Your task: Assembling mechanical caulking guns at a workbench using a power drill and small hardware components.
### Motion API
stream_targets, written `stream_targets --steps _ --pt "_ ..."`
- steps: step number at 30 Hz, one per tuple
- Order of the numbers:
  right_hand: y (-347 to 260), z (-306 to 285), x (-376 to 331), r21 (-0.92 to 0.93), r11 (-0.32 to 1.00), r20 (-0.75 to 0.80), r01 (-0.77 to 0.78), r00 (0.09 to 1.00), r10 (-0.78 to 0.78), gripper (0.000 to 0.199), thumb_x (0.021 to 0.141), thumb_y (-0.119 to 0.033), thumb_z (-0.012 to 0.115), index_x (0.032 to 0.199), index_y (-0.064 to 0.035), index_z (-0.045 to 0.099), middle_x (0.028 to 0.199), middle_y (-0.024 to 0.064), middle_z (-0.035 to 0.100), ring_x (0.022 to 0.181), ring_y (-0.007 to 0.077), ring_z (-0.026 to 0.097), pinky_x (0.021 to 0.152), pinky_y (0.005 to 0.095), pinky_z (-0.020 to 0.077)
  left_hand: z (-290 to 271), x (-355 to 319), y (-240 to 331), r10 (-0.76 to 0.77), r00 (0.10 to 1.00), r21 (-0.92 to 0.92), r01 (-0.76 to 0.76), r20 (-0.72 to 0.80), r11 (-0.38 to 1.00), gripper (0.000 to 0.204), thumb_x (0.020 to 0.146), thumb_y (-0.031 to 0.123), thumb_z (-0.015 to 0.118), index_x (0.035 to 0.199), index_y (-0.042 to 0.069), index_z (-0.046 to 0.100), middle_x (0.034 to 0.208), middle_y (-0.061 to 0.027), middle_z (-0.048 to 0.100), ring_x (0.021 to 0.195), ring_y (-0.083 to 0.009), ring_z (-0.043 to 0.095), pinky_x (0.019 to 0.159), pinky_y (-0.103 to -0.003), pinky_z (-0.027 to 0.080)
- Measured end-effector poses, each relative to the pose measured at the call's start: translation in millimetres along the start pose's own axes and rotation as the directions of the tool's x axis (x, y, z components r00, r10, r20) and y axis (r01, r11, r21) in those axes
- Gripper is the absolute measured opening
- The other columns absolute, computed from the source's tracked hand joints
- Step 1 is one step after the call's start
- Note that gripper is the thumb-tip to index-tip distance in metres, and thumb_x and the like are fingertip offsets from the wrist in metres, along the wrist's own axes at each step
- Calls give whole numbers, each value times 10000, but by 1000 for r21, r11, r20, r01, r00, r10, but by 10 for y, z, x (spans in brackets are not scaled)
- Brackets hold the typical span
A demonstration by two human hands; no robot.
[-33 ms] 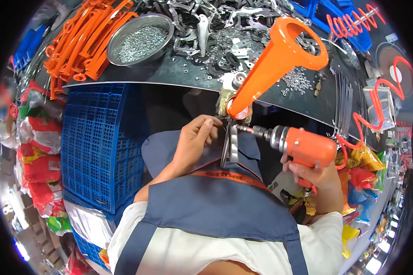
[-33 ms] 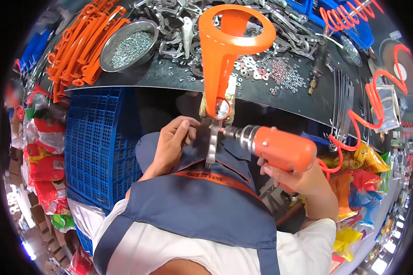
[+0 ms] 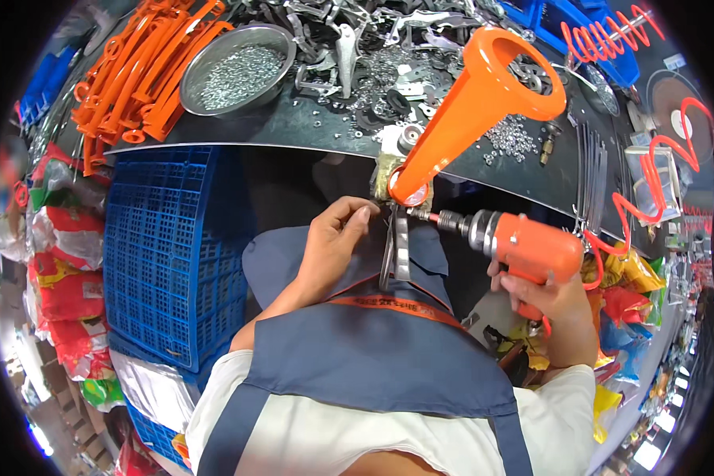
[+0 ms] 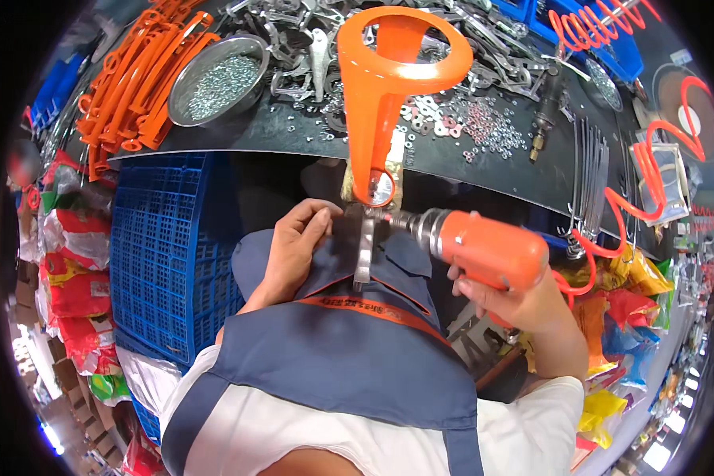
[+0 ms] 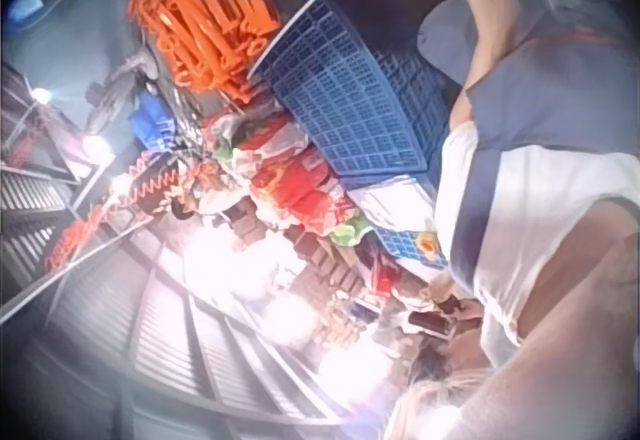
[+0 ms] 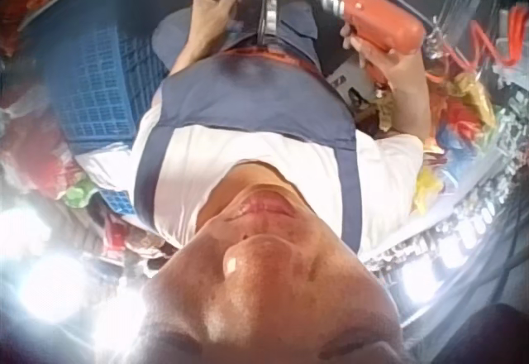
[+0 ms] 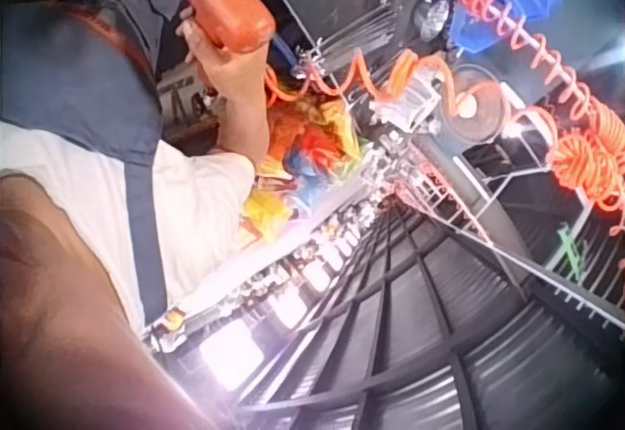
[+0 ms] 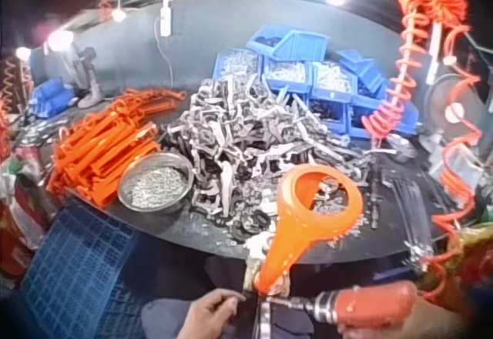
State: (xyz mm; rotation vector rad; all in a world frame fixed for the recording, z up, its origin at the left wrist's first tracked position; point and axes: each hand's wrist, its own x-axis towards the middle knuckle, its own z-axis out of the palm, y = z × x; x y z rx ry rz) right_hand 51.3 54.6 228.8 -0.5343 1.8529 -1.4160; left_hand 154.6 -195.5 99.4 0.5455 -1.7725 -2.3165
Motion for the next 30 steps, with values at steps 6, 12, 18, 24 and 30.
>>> stream_targets --steps 6,12,18,24,30 --pt "-110 -42 318 -145 981 -10 -130 992 129 490 799 -27 657 1260 -39 491 878 47 623 716 104 617 451 235 501 158 235 52 360 931 570 -331 66 752 516 635 93 804 1099 46 583 807 -73 484 711 -214 494 629 -313 421" --pt "-454 -39 501 -327 939 100 -103 985 143 364 775 -56 635 1125 4 553 754 59 625 564 129 597 461 272 506 302 537 -110 574 789 683 -544 219 488 650 540 157 857 1113 48 570 834 -109 507 768 -299 529 661 -379 444" --pt "-927 48 838 -665 743 231 -76 925 301 202 741 -75 576 911 32 589 579 136 580 469 202 583 483 334 502 328 559 -148 609 765 711 -547 209 443 669 489 136 861 1082 47 566 837 -106 503 774 -302 522 665 -387 439" --pt "-1106 188 972 -788 605 193 -115 887 420 244 738 -60 569 963 35 552 620 118 580 488 201 588 469 304 496 341 604 -182 664 707 732 -583 243 353 666 477 129 861 1065 47 560 820 -103 503 764 -299 516 669 -389 438" --pt "-930 -239 488 -440 893 82 -90 987 140 454 763 -92 656 1189 -8 524 845 94 630 567 133 587 480 274 514 104 560 -133 550 821 506 -544 155 669 823 528 203 886 1230 -3 509 952 -127 572 807 -267 551 721 -369 474"
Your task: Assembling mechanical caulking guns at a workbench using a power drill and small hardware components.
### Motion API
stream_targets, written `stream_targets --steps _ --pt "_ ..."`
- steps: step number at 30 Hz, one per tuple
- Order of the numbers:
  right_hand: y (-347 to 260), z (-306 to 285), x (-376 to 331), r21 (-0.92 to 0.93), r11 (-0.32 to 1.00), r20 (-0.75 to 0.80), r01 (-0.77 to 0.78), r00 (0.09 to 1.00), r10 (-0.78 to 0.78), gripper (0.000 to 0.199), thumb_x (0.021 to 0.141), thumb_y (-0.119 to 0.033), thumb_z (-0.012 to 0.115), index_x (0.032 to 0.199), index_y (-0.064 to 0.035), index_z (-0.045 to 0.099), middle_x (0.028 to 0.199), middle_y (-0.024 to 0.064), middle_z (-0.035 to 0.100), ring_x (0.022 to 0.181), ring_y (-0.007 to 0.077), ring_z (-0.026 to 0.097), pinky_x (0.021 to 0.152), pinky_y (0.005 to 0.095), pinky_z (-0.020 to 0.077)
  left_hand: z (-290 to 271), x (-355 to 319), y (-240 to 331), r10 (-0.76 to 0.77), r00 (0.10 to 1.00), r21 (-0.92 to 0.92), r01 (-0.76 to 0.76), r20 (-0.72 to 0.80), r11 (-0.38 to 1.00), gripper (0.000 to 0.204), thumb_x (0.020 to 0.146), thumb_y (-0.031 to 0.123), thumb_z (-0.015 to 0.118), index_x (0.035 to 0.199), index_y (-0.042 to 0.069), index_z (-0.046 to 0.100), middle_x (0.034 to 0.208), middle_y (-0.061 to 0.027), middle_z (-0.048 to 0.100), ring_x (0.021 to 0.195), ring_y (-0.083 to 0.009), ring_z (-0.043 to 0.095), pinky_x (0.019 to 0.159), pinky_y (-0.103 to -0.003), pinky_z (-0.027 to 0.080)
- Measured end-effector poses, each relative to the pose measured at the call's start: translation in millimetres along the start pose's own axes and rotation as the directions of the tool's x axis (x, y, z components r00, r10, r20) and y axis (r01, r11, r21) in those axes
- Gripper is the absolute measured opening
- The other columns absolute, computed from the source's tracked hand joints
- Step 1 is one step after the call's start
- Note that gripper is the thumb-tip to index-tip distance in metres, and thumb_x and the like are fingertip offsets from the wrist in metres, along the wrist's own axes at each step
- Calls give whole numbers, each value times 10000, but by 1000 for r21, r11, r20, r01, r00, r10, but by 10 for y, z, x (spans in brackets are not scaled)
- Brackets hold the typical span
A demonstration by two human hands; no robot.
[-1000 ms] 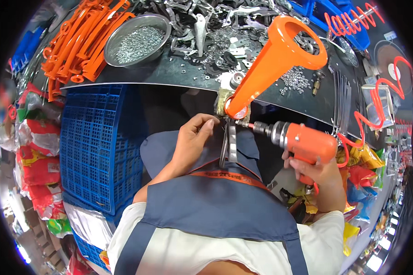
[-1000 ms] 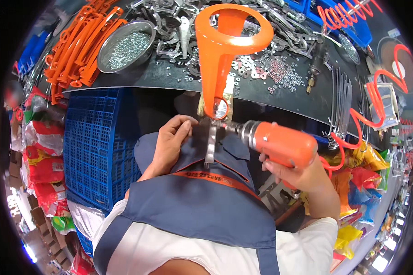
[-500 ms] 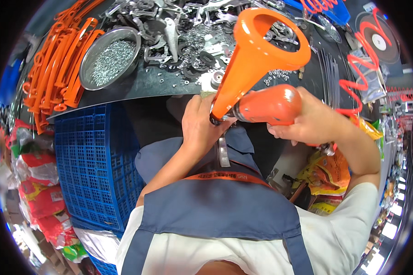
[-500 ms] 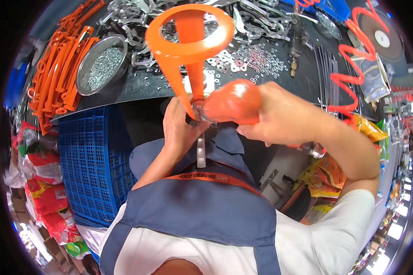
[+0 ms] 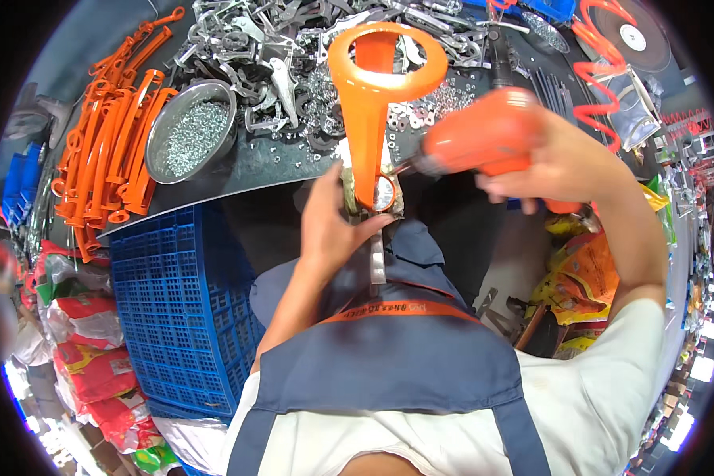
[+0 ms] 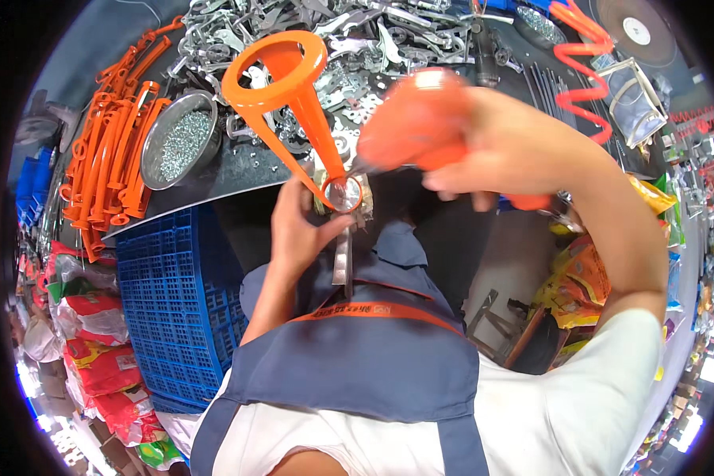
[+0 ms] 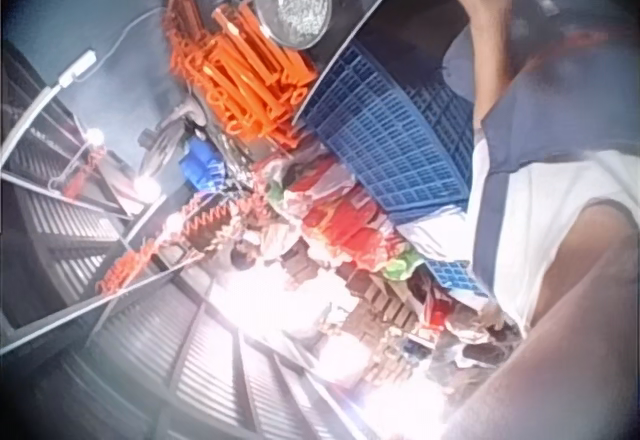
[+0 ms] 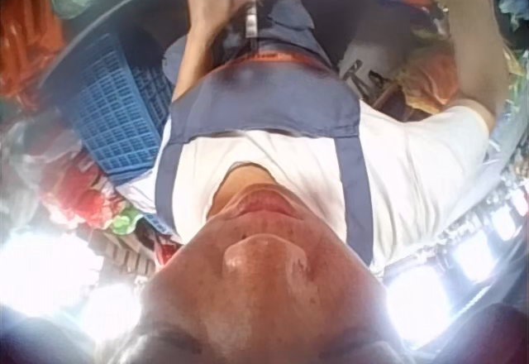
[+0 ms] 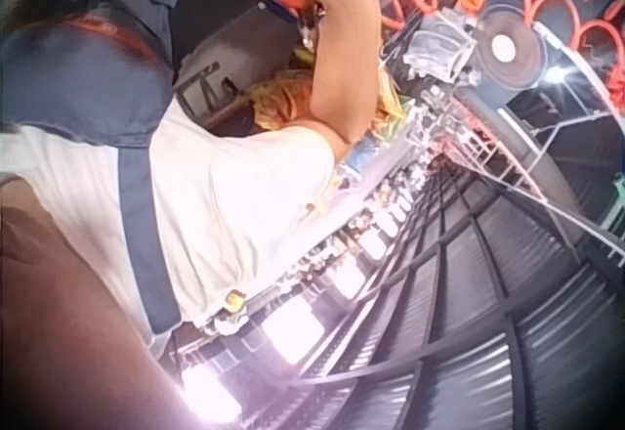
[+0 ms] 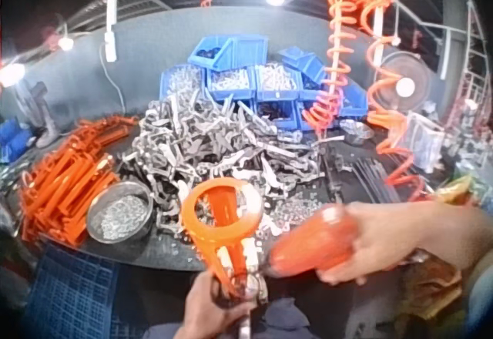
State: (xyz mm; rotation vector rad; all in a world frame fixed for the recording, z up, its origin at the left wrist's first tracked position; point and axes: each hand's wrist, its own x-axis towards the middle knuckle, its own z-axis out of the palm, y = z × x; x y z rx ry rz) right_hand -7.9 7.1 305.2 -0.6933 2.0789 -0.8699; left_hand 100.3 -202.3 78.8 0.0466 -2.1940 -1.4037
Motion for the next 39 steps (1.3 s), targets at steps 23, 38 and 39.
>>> stream_targets --steps 23,38,39 --pt "1473 1334 522 -461 687 -360 562 589 -724 229 791 -110 639 975 14 582 1004 191 593 967 358 571 849 419 465 -265 290 628 -3 998 -888 63 70 456 818 730 803 450 1030 49 553 809 -102 598 602 -197 594 512 -289 496" --pt "1120 1592 786 257 665 -545 702 673 -500 299 965 -245 487 849 17 571 682 68 526 640 131 532 560 261 422 -534 475 637 -78 983 -955 -142 -167 262 871 749 835 345 1023 33 544 685 -73 524 542 -162 479 515 -322 427" --pt "1093 1407 894 30 810 -658 586 621 -425 175 897 -152 581 842 14 569 719 99 538 639 164 547 569 284 431 -496 445 648 -77 982 -952 -146 -172 270 871 749 835 345 1023 33 544 685 -73 524 542 -162 479 515 -322 427"
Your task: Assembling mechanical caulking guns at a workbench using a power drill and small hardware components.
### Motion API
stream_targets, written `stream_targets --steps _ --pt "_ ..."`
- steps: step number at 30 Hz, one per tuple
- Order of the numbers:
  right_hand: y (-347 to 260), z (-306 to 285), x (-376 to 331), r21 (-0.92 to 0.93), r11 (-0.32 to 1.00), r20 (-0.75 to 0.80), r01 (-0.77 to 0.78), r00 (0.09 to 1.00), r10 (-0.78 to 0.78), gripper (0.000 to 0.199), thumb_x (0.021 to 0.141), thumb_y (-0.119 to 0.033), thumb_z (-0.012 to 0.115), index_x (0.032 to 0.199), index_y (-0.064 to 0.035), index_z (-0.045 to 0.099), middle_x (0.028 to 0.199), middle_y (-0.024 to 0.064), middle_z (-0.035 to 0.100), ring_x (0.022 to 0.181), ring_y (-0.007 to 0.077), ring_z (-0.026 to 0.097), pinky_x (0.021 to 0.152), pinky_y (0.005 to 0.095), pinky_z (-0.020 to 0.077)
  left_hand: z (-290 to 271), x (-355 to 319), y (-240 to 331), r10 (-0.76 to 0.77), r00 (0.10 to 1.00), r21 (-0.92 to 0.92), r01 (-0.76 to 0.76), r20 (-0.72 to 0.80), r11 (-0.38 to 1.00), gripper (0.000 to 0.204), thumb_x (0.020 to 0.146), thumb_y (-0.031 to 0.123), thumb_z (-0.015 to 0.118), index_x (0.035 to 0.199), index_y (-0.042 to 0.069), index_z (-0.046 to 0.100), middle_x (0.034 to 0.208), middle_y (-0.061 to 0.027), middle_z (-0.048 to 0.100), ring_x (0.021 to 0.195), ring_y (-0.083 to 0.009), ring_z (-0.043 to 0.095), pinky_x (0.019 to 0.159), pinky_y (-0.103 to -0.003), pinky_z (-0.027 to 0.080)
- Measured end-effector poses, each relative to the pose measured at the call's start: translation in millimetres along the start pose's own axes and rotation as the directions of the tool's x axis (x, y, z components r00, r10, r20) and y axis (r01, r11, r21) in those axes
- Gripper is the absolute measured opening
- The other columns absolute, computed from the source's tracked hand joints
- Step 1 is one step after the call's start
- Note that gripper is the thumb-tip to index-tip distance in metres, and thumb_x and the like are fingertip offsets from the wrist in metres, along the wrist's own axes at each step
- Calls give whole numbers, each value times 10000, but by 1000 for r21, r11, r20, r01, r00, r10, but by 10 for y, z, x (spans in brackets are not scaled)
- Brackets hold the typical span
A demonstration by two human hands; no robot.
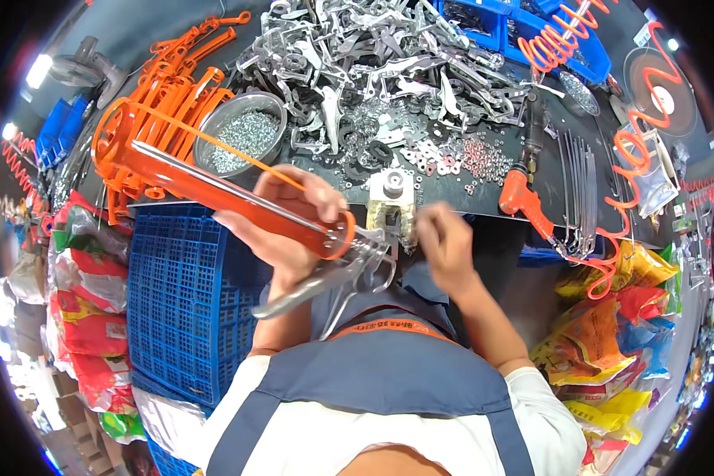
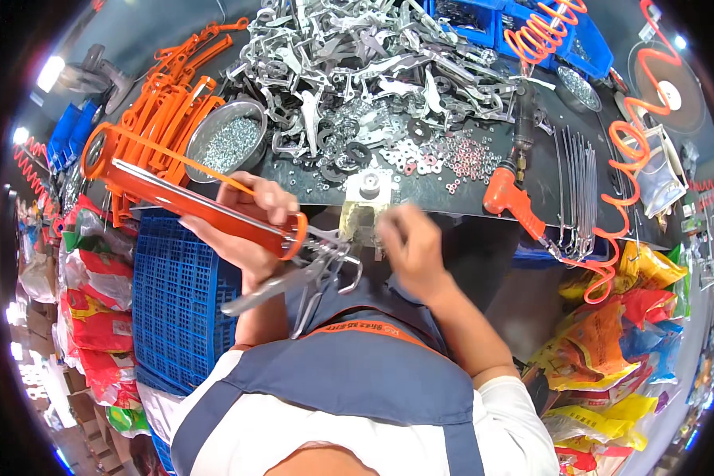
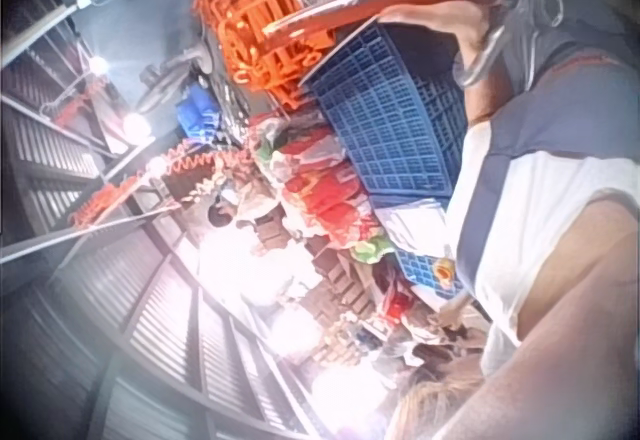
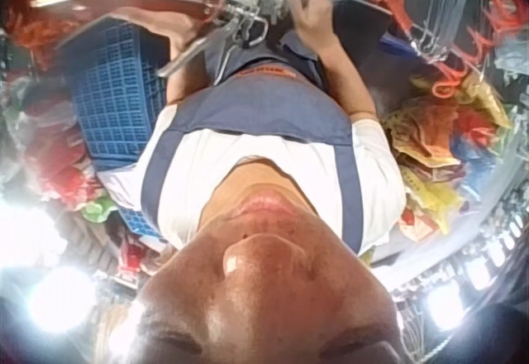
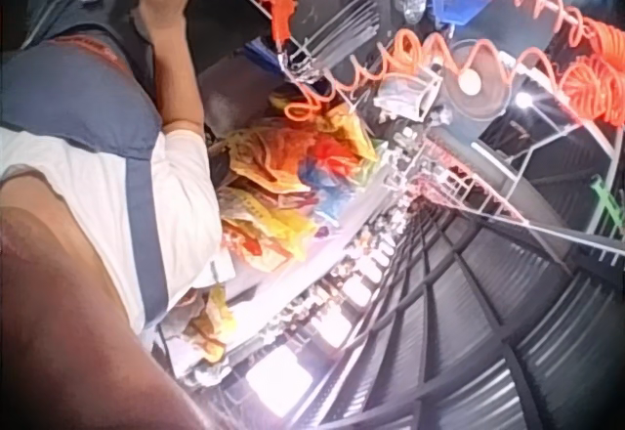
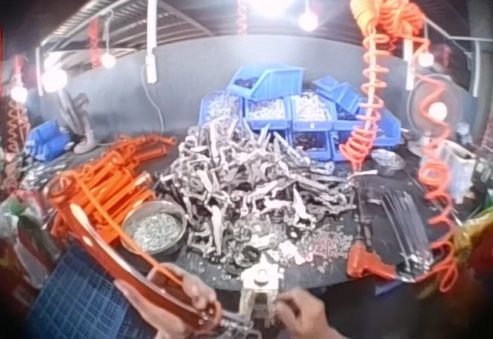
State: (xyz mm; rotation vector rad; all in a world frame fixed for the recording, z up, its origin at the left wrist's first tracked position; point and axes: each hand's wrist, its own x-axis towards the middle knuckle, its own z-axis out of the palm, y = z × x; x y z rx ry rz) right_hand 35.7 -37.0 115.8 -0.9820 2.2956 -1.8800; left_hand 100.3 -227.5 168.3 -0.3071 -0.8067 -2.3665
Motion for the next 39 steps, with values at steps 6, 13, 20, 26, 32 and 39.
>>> stream_targets --steps 6,13,20,26,32,39 --pt "706 88 763 -591 799 129 109 991 -40 444 704 -252 764 1052 -15 626 990 144 564 914 324 585 784 401 491 -344 -207 -861 -114 927 702 -186 357 687 637 898 632 377 869 6 496 687 -90 549 538 -133 501 476 -259 399" --pt "374 -176 797 -59 991 -151 -116 983 106 215 829 -173 661 952 3 679 902 101 613 703 160 602 624 279 489 -250 -125 -841 -165 932 656 -93 321 749 649 927 576 355 1010 -49 508 706 -59 565 565 -98 517 531 -236 425" --pt "-771 -296 988 -273 641 -93 717 644 -760 237 717 17 700 952 37 672 947 129 634 726 200 615 608 306 501 -394 -154 -871 -131 937 686 -136 323 715 595 940 531 382 950 -30 578 753 -92 599 654 -152 606 552 -267 496" --pt "-866 -225 1112 -361 496 48 790 547 -836 313 624 -12 745 928 13 676 982 106 648 755 237 623 626 311 517 -281 -157 -836 -103 942 713 -167 319 681 668 928 586 356 952 -48 562 724 -86 597 594 -155 601 546 -265 493" --pt "-935 -313 987 -348 614 181 709 693 -698 331 705 -42 727 1014 38 639 950 120 656 697 257 637 623 315 542 -333 -148 -845 -126 934 724 -168 333 669 642 917 581 391 973 -33 569 731 -88 613 615 -152 616 565 -270 493" --pt "-813 -444 920 -189 634 -39 750 639 -768 286 747 50 681 1027 82 629 1030 221 646 912 300 666 754 333 545 -419 -100 -942 -192 917 793 -180 349 581 572 914 511 390 1024 -10 599 797 -113 628 661 -190 638 619 -304 502"
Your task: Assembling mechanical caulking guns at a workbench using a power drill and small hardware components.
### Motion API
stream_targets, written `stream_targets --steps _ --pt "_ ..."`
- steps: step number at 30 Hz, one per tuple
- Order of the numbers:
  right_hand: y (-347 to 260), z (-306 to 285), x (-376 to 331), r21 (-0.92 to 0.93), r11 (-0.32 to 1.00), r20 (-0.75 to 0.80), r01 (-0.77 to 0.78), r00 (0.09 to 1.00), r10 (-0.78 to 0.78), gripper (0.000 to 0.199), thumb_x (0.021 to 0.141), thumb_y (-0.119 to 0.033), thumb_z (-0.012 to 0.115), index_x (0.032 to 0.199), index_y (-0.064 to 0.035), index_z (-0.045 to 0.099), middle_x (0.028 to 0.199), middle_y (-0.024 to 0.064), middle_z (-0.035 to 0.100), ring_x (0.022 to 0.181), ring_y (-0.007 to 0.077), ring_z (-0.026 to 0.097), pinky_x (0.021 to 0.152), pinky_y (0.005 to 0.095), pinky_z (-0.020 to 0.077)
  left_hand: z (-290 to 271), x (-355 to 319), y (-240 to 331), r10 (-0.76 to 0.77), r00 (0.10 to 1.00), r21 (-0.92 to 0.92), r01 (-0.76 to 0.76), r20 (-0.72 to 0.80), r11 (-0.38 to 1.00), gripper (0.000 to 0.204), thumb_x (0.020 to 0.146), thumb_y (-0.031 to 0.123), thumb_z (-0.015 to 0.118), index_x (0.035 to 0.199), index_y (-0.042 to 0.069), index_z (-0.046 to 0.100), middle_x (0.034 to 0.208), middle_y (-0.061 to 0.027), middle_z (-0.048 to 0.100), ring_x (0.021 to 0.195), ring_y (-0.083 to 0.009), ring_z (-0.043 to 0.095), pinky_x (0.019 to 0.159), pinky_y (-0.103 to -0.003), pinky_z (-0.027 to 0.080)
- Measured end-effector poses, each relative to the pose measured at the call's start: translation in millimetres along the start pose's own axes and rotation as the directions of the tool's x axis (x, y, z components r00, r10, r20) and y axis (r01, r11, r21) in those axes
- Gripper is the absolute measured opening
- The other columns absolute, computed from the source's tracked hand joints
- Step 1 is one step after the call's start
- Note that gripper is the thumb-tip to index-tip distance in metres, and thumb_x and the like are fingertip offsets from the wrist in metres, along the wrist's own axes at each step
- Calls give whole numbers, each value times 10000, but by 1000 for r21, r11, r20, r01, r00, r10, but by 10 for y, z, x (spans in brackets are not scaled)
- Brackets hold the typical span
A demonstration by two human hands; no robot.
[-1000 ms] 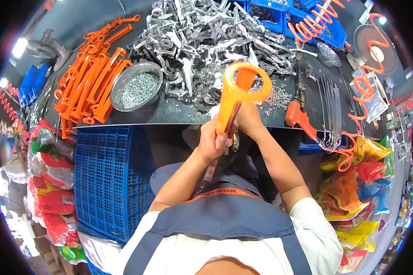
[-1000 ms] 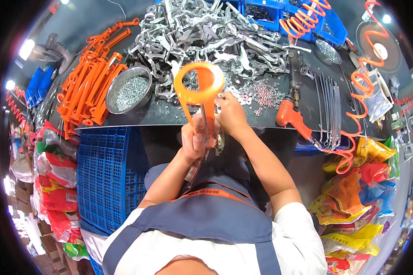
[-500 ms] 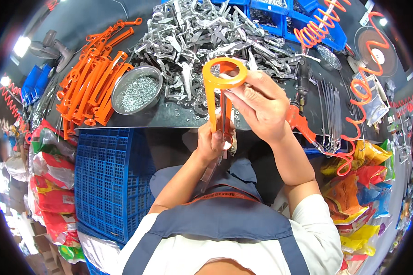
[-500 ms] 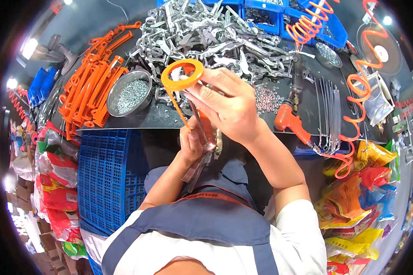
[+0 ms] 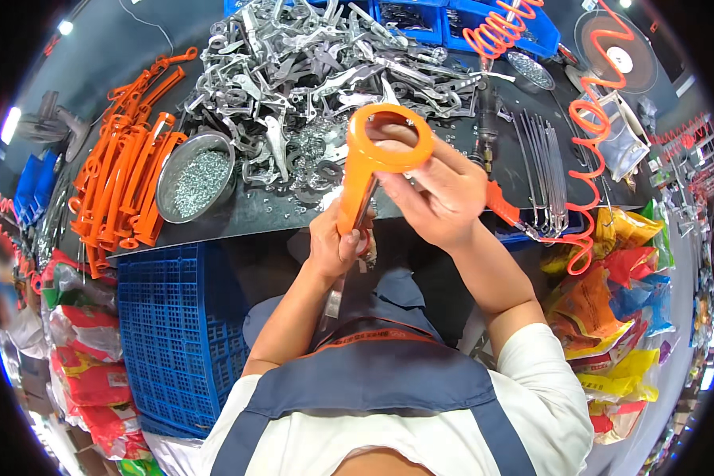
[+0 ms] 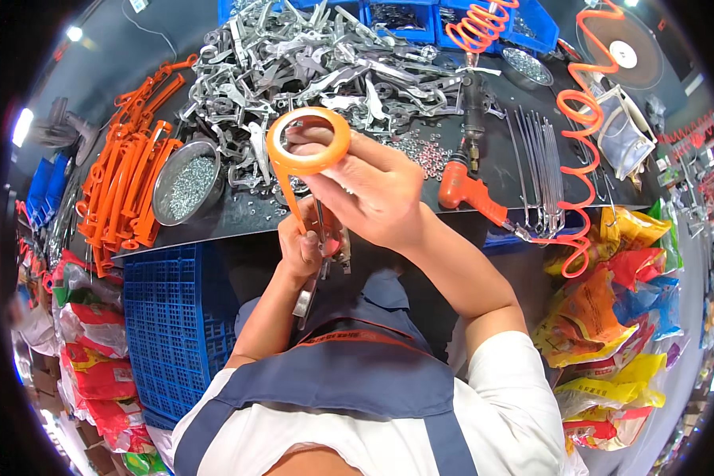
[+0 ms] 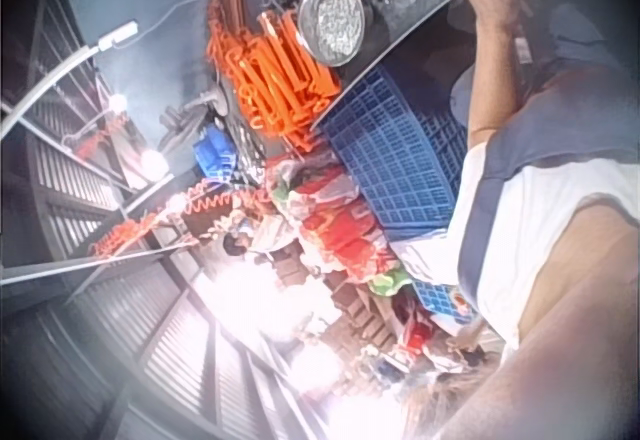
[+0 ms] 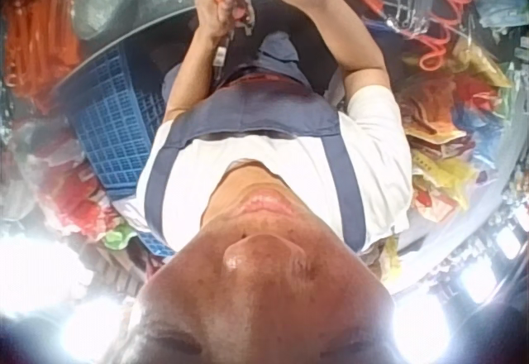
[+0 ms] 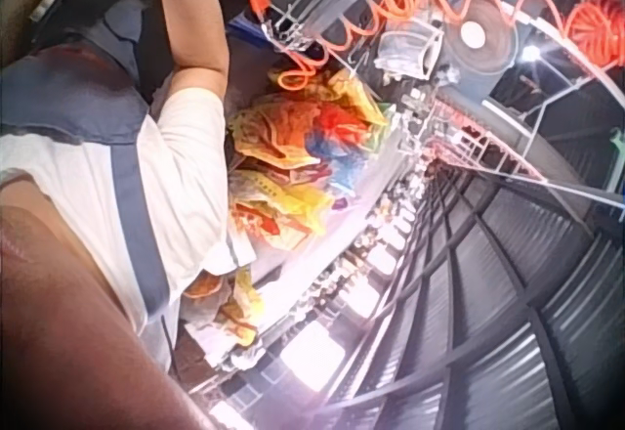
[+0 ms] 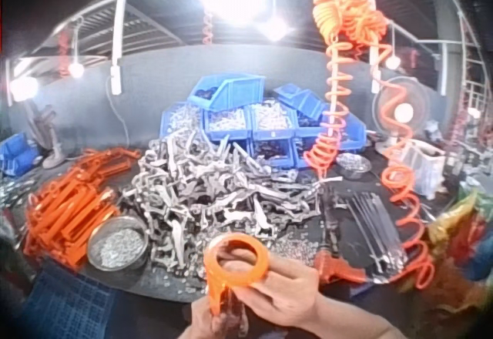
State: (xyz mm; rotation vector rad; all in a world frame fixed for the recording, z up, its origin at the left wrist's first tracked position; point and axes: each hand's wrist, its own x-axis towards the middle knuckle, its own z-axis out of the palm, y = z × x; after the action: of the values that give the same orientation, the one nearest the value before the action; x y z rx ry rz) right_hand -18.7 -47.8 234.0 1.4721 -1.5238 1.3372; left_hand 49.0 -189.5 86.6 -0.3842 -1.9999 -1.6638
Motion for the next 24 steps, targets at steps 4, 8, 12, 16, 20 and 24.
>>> stream_targets --steps 4,8,12,16,20,24 --pt "-22 55 17 55 997 -13 -48 999 49 282 727 84 693 1003 89 637 1023 226 649 902 285 668 767 328 537 -10 22 59 12 1000 -35 -13 -10 999 547 916 487 386 999 -10 600 779 -108 623 657 -193 632 627 -299 497" --pt "24 142 -17 73 997 -50 -35 998 39 276 710 71 714 978 76 648 983 202 659 848 271 677 729 318 542 9 -4 23 26 1000 -61 -26 -9 998 589 917 527 382 1004 -18 588 770 -98 623 650 -180 623 624 -294 491" --pt "3 68 35 -151 981 96 119 990 -106 280 700 -24 740 965 17 660 953 163 664 806 258 679 661 298 552 23 -2 38 -11 998 -135 3 -59 991 655 909 589 381 1009 -32 564 767 -93 625 635 -169 616 599 -278 484" --pt "502 -390 -125 -25 999 -153 28 988 -32 191 879 -138 577 973 16 638 825 114 670 756 186 647 740 329 523 -58 -15 93 -85 996 -138 82 -15 987 646 907 569 429 1101 -42 498 875 -108 625 717 -161 622 640 -270 498" --pt "1965 -1406 -929 -929 67 -300 -363 849 434 424 820 -298 659 1051 52 598 1022 237 622 932 375 607 835 418 477 61 115 374 -185 979 -72 179 -90 981 376 931 244 535 1167 -39 460 1041 -112 605 933 -185 615 782 -301 504" --pt "2460 -1716 -1147 -277 214 30 -937 214 976 436 753 -286 736 969 65 593 800 124 634 762 252 633 745 435 512 147 144 282 -29 971 -1 30 -239 1000 169 922 6 496 1087 -32 493 962 -110 624 868 -153 625 763 -285 500"
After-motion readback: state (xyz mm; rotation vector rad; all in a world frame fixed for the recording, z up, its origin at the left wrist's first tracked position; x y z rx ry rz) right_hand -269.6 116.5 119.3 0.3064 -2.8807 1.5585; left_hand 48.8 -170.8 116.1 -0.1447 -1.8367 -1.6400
